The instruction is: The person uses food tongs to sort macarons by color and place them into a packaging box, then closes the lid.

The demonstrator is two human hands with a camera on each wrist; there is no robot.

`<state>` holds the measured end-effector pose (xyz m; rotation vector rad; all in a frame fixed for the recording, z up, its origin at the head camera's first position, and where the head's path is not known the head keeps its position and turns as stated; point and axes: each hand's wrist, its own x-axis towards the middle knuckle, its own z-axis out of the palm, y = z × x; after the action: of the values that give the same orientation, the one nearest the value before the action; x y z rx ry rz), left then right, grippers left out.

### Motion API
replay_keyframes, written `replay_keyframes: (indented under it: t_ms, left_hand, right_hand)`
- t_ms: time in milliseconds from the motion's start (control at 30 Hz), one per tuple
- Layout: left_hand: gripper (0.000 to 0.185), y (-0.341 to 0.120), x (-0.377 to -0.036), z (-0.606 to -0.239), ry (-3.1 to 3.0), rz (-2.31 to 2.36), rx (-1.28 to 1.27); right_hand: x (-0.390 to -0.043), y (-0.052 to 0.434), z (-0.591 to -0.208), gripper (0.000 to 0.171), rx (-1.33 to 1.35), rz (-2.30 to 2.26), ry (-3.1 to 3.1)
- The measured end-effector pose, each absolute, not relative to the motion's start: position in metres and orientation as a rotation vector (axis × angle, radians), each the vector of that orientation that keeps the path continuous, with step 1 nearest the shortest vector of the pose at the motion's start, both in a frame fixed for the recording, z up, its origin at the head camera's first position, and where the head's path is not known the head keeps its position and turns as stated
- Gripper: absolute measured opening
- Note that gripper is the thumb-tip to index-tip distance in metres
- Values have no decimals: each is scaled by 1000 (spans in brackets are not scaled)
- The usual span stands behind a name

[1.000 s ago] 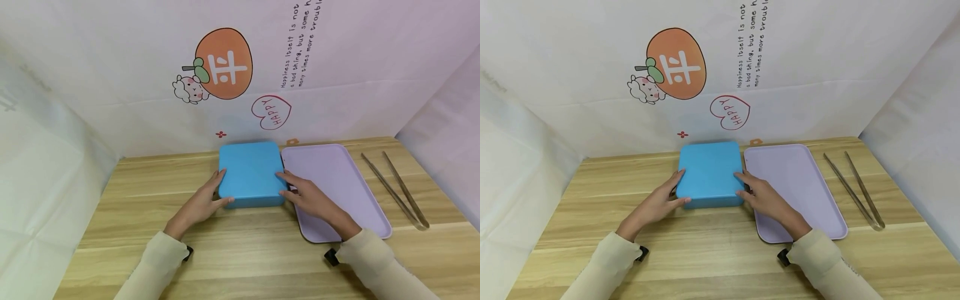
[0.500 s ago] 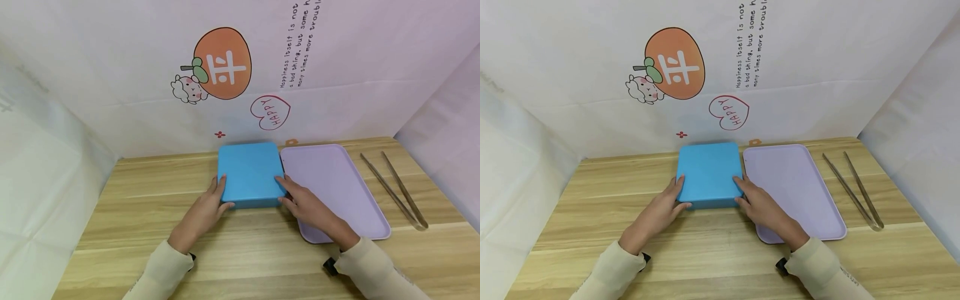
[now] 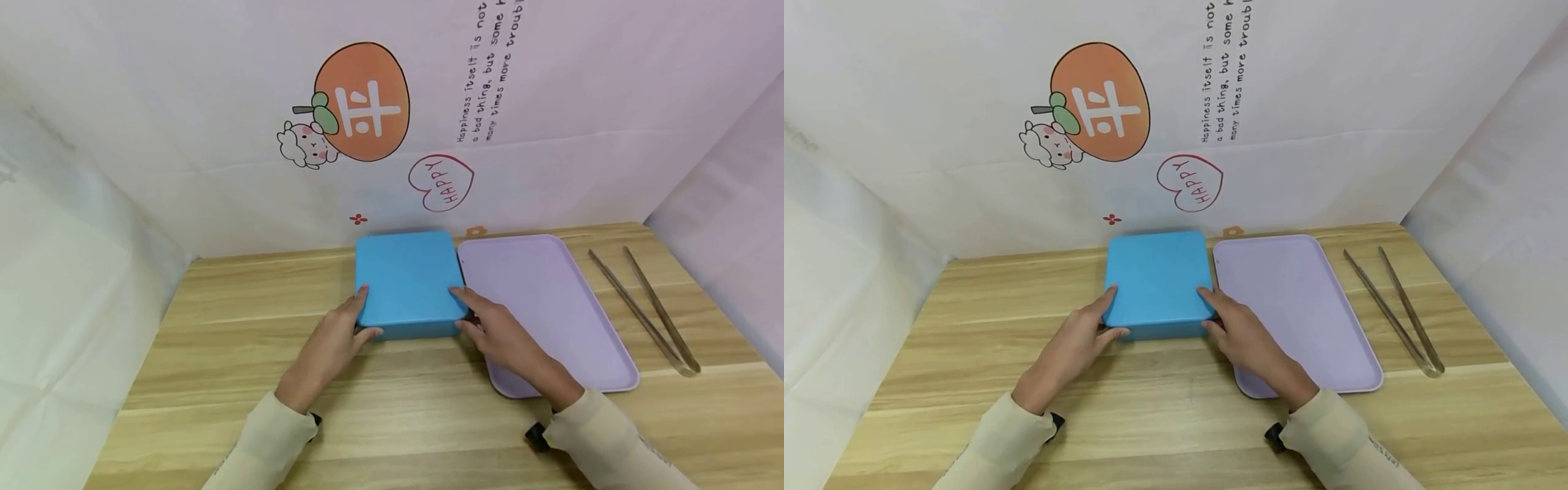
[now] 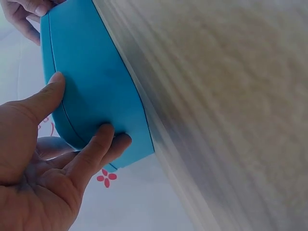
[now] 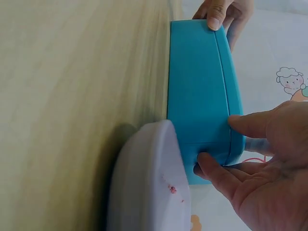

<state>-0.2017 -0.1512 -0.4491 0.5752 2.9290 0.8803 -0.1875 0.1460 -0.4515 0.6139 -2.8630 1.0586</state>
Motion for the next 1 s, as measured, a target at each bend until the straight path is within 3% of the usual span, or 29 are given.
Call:
replay_keyframes:
  t_ms: [233,600,1000]
  left_hand:
    - [85,-147,-203,-443,2933,844,487]
    - [55,-115,-220,-431,3158,461,690]
    - [53,-95,-251,-440,3118,441,589]
  right_hand:
    - [-186,144,-440,57,596,1053,-2899]
    - [-206,99,-411,52,629,586,-2928]
    - [-248,68,-425,56,448,372,-3139]
